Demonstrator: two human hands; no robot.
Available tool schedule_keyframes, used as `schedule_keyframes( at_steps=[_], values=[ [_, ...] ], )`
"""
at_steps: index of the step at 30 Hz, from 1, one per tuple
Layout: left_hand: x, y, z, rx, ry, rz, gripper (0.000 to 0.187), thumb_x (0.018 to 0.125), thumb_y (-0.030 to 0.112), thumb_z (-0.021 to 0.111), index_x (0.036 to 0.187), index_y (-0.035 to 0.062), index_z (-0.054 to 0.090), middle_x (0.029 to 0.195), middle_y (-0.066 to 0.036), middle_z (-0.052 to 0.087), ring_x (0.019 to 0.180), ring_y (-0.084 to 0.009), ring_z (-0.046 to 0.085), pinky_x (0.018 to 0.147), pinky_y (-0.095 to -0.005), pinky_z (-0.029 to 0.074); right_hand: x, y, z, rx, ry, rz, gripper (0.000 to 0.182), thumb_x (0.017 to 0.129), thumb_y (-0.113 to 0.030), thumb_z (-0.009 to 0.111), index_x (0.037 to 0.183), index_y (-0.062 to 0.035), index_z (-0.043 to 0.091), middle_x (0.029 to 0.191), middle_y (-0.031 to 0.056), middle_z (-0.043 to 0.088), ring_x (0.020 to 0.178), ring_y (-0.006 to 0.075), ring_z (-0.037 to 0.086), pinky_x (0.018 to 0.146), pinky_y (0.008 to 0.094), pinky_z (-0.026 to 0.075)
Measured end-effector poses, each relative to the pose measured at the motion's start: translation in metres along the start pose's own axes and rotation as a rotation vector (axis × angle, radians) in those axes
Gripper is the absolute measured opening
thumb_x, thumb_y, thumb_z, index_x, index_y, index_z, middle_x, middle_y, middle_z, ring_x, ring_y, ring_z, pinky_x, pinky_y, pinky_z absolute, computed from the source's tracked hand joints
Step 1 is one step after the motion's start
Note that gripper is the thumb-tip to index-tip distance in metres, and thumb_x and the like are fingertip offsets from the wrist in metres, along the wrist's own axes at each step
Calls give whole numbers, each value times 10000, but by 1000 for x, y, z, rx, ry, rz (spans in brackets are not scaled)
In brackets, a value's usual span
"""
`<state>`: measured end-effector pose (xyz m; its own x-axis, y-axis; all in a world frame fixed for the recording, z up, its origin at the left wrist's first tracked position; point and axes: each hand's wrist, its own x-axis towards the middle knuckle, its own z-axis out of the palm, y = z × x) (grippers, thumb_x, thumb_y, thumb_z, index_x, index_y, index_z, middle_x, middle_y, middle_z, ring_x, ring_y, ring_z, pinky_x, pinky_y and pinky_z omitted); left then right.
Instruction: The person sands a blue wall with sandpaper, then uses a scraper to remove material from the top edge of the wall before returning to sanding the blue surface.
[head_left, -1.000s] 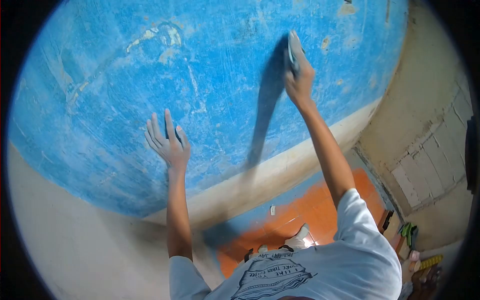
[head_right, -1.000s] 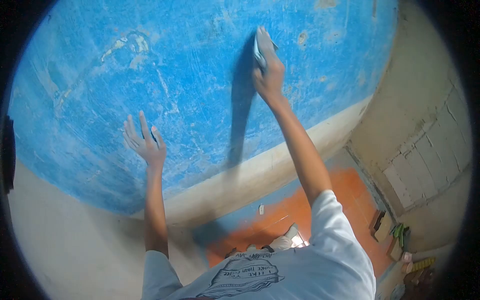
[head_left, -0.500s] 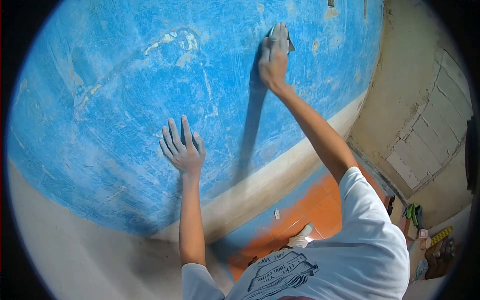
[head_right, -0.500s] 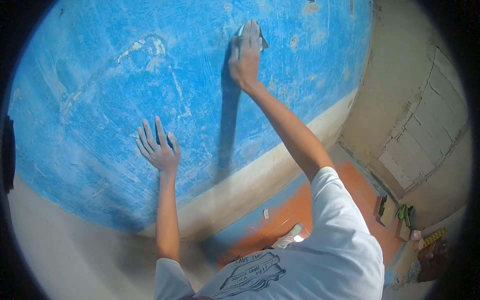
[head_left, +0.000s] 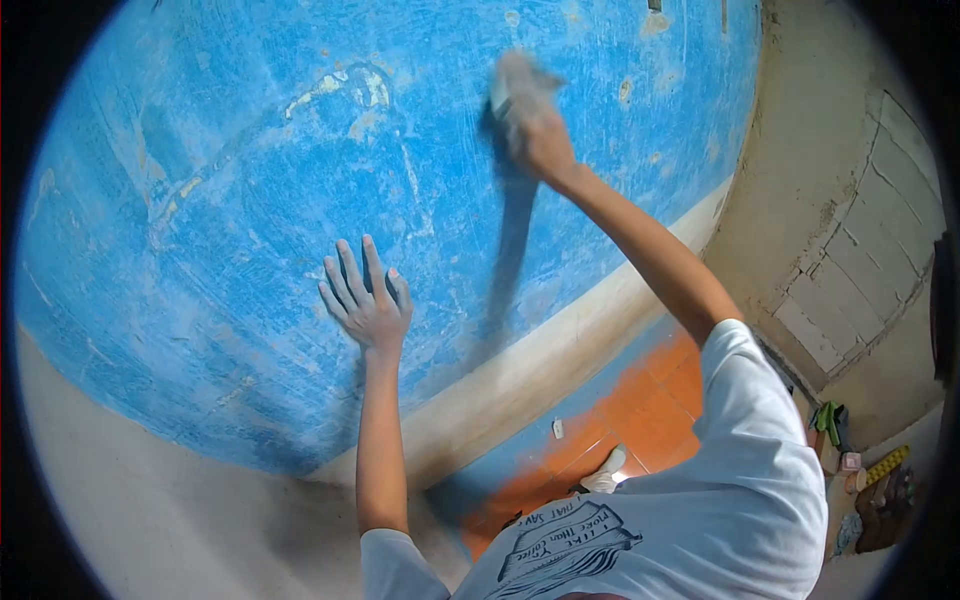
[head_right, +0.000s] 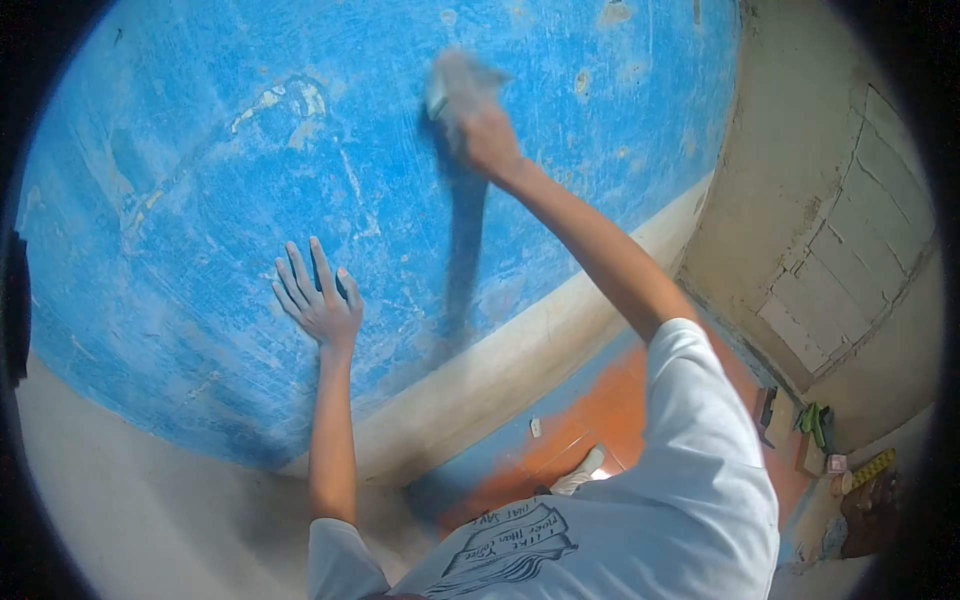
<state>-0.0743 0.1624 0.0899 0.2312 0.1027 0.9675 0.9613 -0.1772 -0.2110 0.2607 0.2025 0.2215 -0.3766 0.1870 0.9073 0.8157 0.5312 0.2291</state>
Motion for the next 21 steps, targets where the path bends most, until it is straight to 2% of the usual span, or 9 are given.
schedule_keyframes(
  at_steps=[1,6,7,9,12,16,18,20,21],
  values=[
    [0,0,0,7,1,2,531,1070,315,458,1572,146,498,1630,-164,434,1506,-396,391,1224,-584,262,3,-5,2,-21,56,-155,597,1020,-174,518,1585,-27,394,1617,270,390,1526,380,355,1246,493,319],
    [1,3,2,10,0,-5,534,1072,319,453,1575,144,491,1633,-157,429,1506,-392,388,1223,-589,260,12,-3,20,14,324,196,649,965,-125,550,1574,21,383,1621,259,392,1530,431,323,1263,504,278],
    [2,1,2,15,0,1,534,1072,319,452,1575,145,490,1633,-155,430,1506,-390,389,1224,-589,259,12,-10,12,75,146,-55,639,947,-120,577,1545,41,418,1594,276,421,1504,451,360,1245,508,314],
    [0,1,1,15,-8,14,534,1072,318,451,1576,148,490,1632,-150,433,1506,-386,390,1225,-588,258,12,12,4,20,7,-166,607,970,-154,573,1540,11,447,1594,264,428,1475,439,418,1232,500,346],
    [-1,1,2,4,4,11,534,1072,320,445,1578,155,487,1630,-136,439,1505,-380,393,1230,-586,255,38,12,17,-257,555,445,553,996,-184,561,1530,-57,494,1563,231,486,1454,402,464,1195,485,411],
    [0,1,3,15,-10,0,533,1064,330,454,1570,167,499,1627,-120,447,1501,-373,402,1236,-576,257,30,-25,-12,-26,39,-163,513,1054,-214,494,1541,-54,479,1580,243,461,1482,388,427,1199,518,383],
    [-2,0,3,11,-1,8,532,1060,335,461,1563,172,508,1626,-114,451,1500,-367,406,1237,-570,261,30,1,-6,-5,154,345,537,1059,-229,486,1566,-56,442,1611,242,416,1490,385,419,1214,523,362],
    [-2,0,4,5,17,12,529,1059,339,464,1560,175,513,1623,-110,454,1499,-359,409,1236,-566,267,40,18,16,-215,518,466,563,1041,-225,515,1571,-53,431,1614,246,413,1490,398,417,1232,520,335],
    [-2,0,3,5,22,13,528,1059,341,466,1558,177,516,1622,-109,456,1499,-355,410,1235,-564,270,34,13,19,-160,438,321,566,1039,-217,521,1570,-44,428,1616,250,408,1495,405,405,1231,518,333]
  ],
)
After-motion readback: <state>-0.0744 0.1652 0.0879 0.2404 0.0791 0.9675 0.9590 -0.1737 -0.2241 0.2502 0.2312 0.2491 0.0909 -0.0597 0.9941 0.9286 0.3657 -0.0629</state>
